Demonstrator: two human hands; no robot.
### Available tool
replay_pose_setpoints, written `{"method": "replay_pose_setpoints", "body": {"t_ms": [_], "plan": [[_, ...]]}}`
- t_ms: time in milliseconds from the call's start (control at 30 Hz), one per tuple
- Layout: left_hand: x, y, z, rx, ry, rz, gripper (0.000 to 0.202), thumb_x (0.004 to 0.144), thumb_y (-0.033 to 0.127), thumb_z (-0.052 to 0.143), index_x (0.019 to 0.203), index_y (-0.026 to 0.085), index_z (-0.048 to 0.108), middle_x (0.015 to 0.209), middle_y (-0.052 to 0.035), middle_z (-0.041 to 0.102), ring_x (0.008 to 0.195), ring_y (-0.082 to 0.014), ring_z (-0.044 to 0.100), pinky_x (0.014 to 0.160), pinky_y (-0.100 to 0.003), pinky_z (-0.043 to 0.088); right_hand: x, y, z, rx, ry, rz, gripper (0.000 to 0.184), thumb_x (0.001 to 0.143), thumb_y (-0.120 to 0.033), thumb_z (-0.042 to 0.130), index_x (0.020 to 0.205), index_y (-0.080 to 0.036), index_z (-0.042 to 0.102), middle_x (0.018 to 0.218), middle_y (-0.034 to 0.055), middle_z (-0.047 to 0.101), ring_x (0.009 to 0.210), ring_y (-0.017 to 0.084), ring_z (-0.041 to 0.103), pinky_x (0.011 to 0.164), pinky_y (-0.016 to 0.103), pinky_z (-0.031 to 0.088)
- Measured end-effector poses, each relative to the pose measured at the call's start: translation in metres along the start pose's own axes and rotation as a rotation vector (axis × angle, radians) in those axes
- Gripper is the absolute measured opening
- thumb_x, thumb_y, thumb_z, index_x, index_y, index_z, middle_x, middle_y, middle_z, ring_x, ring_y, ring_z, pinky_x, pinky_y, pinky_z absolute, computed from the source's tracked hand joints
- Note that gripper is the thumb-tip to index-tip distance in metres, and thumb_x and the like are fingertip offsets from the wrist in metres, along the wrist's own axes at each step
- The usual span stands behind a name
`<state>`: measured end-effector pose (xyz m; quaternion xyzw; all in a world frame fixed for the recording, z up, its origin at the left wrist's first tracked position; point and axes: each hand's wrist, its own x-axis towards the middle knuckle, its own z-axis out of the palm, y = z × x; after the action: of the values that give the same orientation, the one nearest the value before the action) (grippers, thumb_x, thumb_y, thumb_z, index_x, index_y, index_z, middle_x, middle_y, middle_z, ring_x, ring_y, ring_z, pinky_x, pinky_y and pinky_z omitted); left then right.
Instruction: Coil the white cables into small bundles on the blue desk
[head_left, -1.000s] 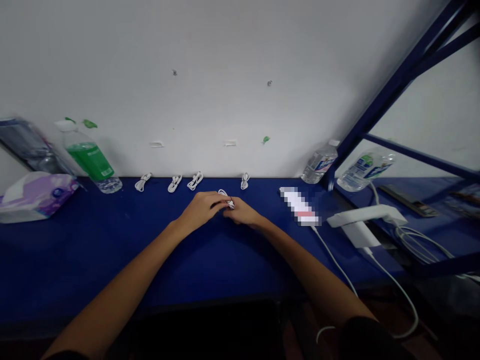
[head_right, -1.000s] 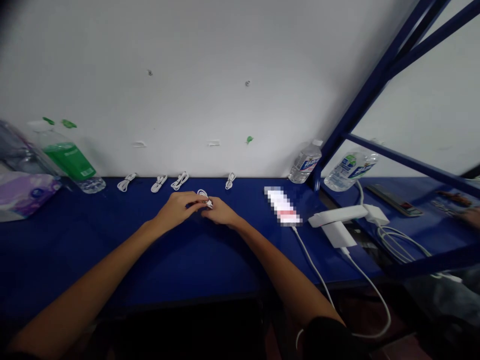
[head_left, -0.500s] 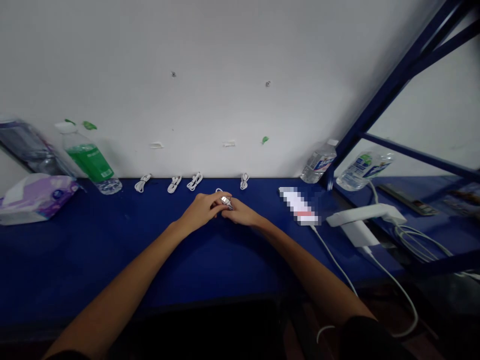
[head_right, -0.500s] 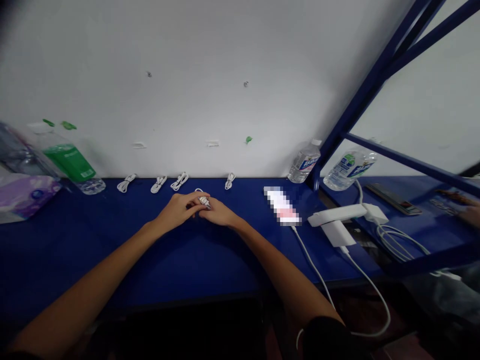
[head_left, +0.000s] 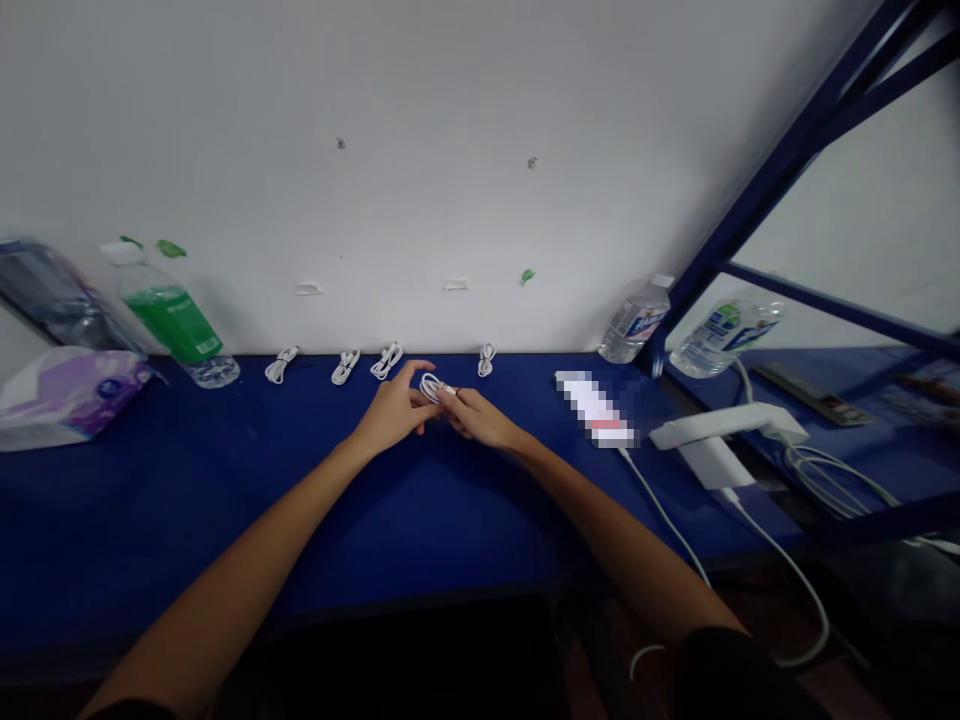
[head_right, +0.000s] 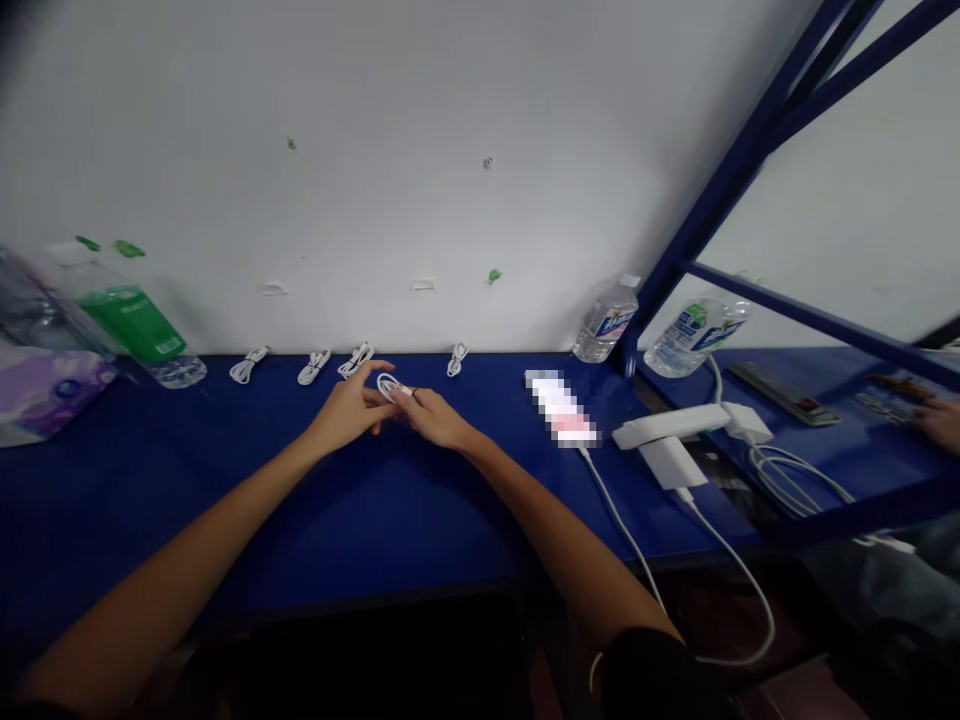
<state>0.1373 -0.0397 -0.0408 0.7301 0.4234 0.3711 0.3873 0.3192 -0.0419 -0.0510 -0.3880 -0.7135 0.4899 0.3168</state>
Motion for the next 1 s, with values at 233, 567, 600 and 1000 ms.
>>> {"method": "replay_pose_setpoints", "body": {"t_ms": [233, 567, 600, 1000], "plan": [[0.007, -0.007, 0.003, -0.214, 0.045, -0.071, 0.051, 0.070, 0.036, 0.076, 0.111, 0.018, 0.051, 0.066, 0.0025, 0.065, 0.053, -0.0114, 0.059, 0.048, -0.020, 0.045, 0.002, 0.002, 0.001, 0.145, 0.091, 0.009, 0.047, 0.092, -0.060, 0.044, 0.069, -0.019, 0.043, 0.054, -0.0071, 0.033, 0.041, 0.006, 0.031, 0.038, 0.019, 0.025], [0.006, -0.009, -0.003, -0.103, -0.040, 0.200, 0.066, 0.071, 0.039, 0.078, 0.130, 0.024, 0.053, 0.134, -0.0114, 0.056, 0.109, -0.0230, 0.061, 0.087, -0.036, 0.053, -0.008, -0.010, -0.006, 0.485, -0.269, 0.205, 0.049, 0.090, -0.064, 0.049, 0.069, -0.019, 0.042, 0.051, -0.0114, 0.021, 0.039, 0.003, 0.014, 0.034, 0.015, 0.015], [0.004, -0.005, -0.004, -0.077, -0.048, 0.250, 0.074, 0.070, 0.039, 0.079, 0.137, 0.028, 0.048, 0.147, -0.0117, 0.043, 0.118, -0.0251, 0.057, 0.090, -0.037, 0.053, -0.009, -0.013, -0.007, 0.509, -0.323, 0.235, 0.050, 0.090, -0.063, 0.049, 0.068, -0.019, 0.039, 0.051, -0.0116, 0.020, 0.039, 0.003, 0.013, 0.034, 0.015, 0.015], [-0.007, 0.023, -0.016, 0.288, -0.169, 0.462, 0.076, 0.065, 0.046, 0.082, 0.133, 0.031, 0.051, 0.149, -0.0079, 0.040, 0.108, -0.0232, 0.061, 0.097, -0.041, 0.049, -0.013, -0.016, -0.009, 0.506, -0.575, 0.417, 0.055, 0.089, -0.066, 0.047, 0.062, -0.019, 0.040, 0.046, -0.0120, 0.018, 0.038, 0.003, 0.010, 0.031, 0.013, 0.013]]}}
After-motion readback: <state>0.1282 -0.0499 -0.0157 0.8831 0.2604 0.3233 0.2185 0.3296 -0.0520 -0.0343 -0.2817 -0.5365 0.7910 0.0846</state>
